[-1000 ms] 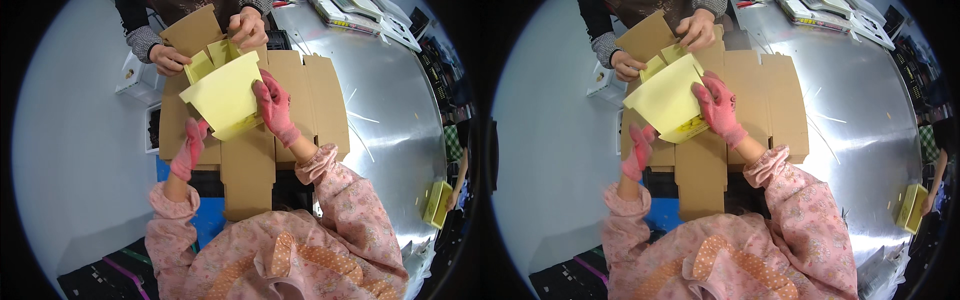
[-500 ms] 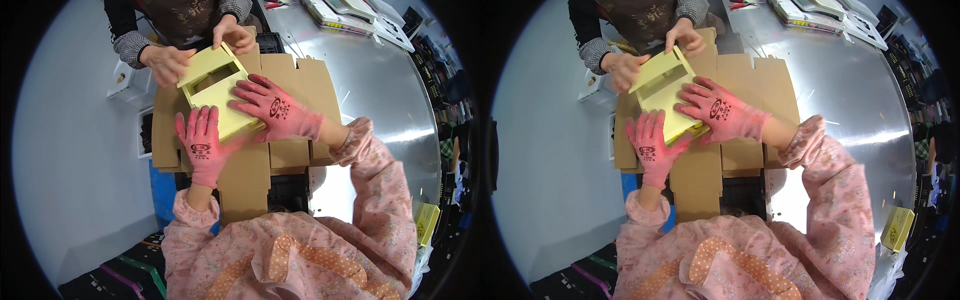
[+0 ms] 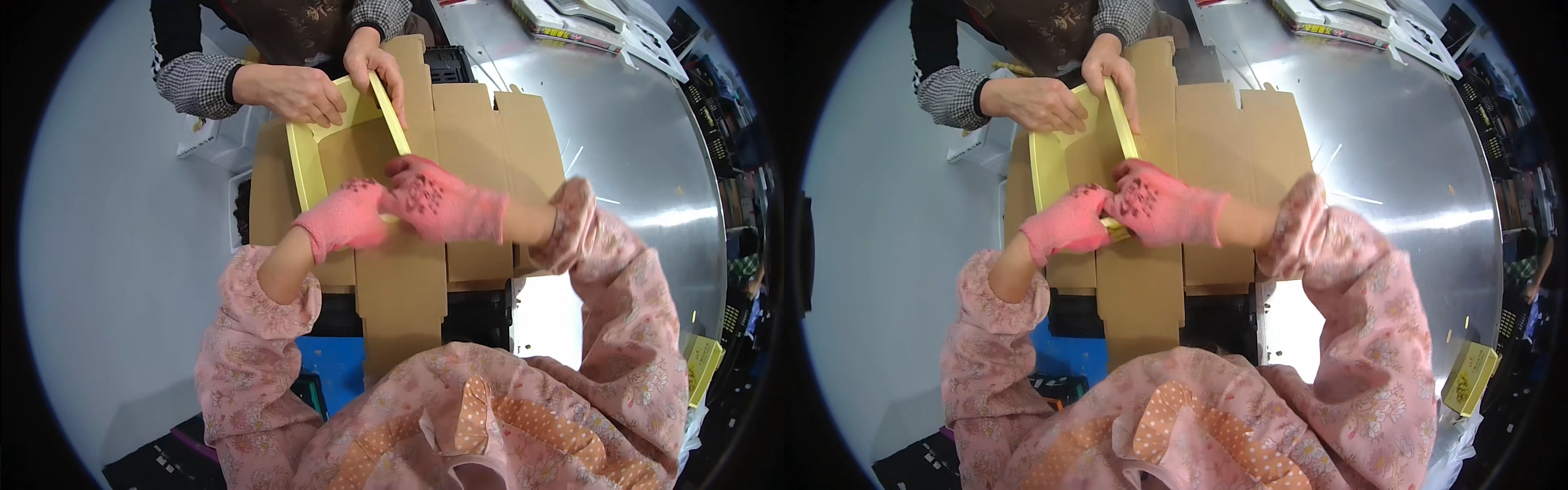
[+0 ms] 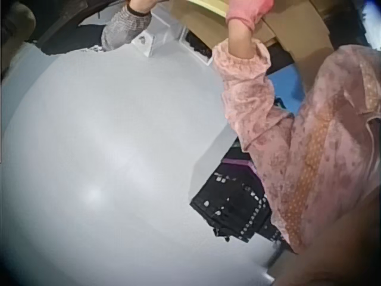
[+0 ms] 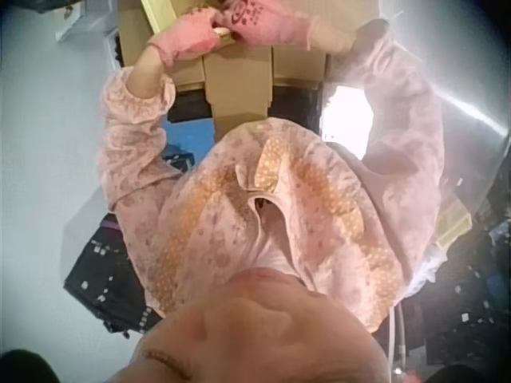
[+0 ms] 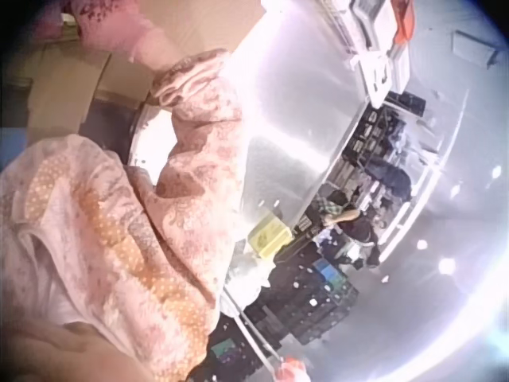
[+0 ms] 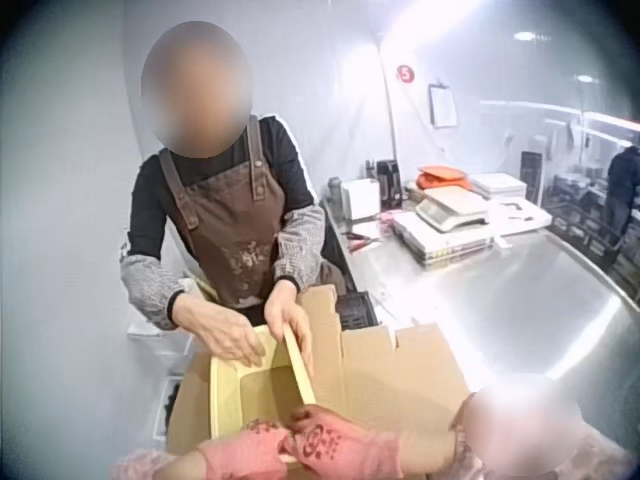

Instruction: The person assembles flat cardboard sheets into small yellow boxes by folding and tucking the flaps. They handle each box one at a time, aligning edges and securing the sides, then place the finished boxes on the table.

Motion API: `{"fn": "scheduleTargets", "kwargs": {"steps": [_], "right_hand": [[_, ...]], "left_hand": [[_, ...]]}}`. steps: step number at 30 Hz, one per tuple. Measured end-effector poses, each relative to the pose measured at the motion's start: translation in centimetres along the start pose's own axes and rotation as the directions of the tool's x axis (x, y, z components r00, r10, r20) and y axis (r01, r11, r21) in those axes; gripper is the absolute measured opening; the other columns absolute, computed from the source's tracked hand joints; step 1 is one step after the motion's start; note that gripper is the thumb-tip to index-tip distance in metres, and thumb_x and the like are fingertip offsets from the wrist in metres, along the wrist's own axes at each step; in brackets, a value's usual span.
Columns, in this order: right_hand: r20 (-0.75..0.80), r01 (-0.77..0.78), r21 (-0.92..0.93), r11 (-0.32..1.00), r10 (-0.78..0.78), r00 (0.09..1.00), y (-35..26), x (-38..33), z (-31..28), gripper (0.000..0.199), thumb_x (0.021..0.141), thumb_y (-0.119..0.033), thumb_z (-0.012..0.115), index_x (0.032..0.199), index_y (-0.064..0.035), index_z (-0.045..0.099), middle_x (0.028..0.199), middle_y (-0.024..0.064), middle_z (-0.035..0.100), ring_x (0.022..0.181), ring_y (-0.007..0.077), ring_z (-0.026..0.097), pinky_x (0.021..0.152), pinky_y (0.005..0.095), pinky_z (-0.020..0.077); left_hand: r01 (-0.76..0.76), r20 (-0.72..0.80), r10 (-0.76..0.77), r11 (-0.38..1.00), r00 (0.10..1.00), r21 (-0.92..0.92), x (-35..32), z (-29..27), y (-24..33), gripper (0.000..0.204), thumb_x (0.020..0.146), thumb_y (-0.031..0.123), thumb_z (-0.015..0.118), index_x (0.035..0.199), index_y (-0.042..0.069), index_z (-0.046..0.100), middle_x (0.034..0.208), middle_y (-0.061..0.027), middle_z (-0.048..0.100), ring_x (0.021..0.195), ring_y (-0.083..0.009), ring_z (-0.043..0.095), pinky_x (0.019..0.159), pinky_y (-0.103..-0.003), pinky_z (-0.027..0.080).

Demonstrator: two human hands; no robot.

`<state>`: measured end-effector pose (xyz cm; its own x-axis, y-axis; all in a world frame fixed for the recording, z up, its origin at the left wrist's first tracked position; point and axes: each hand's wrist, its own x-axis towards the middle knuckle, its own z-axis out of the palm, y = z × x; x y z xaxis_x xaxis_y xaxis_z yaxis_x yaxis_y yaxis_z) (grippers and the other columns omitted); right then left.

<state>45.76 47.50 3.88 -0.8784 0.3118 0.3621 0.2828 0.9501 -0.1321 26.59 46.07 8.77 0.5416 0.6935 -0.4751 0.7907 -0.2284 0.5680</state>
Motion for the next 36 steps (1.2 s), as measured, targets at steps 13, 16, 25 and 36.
{"fn": "scheduleTargets", "kwargs": {"steps": [13, 16, 25, 36], "right_hand": [[-0.092, -0.501, 0.576, 0.646, 0.661, 0.745, -2.2, -4.5, 6.1, 0.098, 0.059, -0.013, 0.081, 0.143, -0.0028, 0.032, 0.13, 0.0198, 0.047, 0.12, 0.0393, 0.047, 0.103, 0.0493, 0.0364], [-0.046, -0.528, 0.595, 0.606, 0.681, 0.731, -1.6, -4.0, 6.0, 0.095, 0.06, -0.007, 0.077, 0.144, -0.0042, 0.031, 0.126, 0.0198, 0.047, 0.117, 0.0384, 0.048, 0.1, 0.0484, 0.0382], [0.162, -0.596, 0.622, 0.508, 0.661, 0.733, -0.6, -3.3, 4.9, 0.099, 0.06, -0.005, 0.075, 0.146, -0.0025, 0.025, 0.131, 0.0234, 0.043, 0.119, 0.0411, 0.045, 0.102, 0.0489, 0.0367], [0.477, -0.521, 0.773, 0.363, 0.21, 0.854, -1.9, 6.4, -1.8, 0.087, 0.08, -0.036, 0.074, 0.14, 0.0058, 0.027, 0.129, 0.0293, 0.045, 0.115, 0.0388, 0.053, 0.095, 0.0405, 0.0449]], "left_hand": [[0.068, 0.677, 0.138, 0.961, 0.723, -0.269, 3.7, 1.0, -4.9, 0.091, 0.068, 0.024, 0.072, 0.148, 0.01, 0.031, 0.151, -0.0203, 0.02, 0.144, -0.0338, 0.009, 0.117, -0.04, 0.01], [0.164, 0.677, 0.14, 0.917, 0.723, -0.365, 3.9, 0.6, -4.3, 0.088, 0.062, 0.022, 0.078, 0.138, 0.006, 0.037, 0.138, -0.0209, 0.03, 0.128, -0.0315, 0.023, 0.104, -0.038, 0.021], [-0.024, 0.633, 0.256, 0.936, 0.731, -0.352, 5.2, -0.9, -3.5, 0.086, 0.058, 0.025, 0.082, 0.132, 0.002, 0.045, 0.129, -0.0214, 0.046, 0.121, -0.0322, 0.044, 0.098, -0.038, 0.038], [-0.315, -0.226, 0.416, 0.871, 0.881, 0.377, -3.5, 2.7, -4.9, 0.043, 0.081, 0.035, 0.062, 0.113, 0.007, 0.057, 0.115, -0.0136, 0.059, 0.105, -0.0252, 0.055, 0.089, -0.038, 0.044]]}}
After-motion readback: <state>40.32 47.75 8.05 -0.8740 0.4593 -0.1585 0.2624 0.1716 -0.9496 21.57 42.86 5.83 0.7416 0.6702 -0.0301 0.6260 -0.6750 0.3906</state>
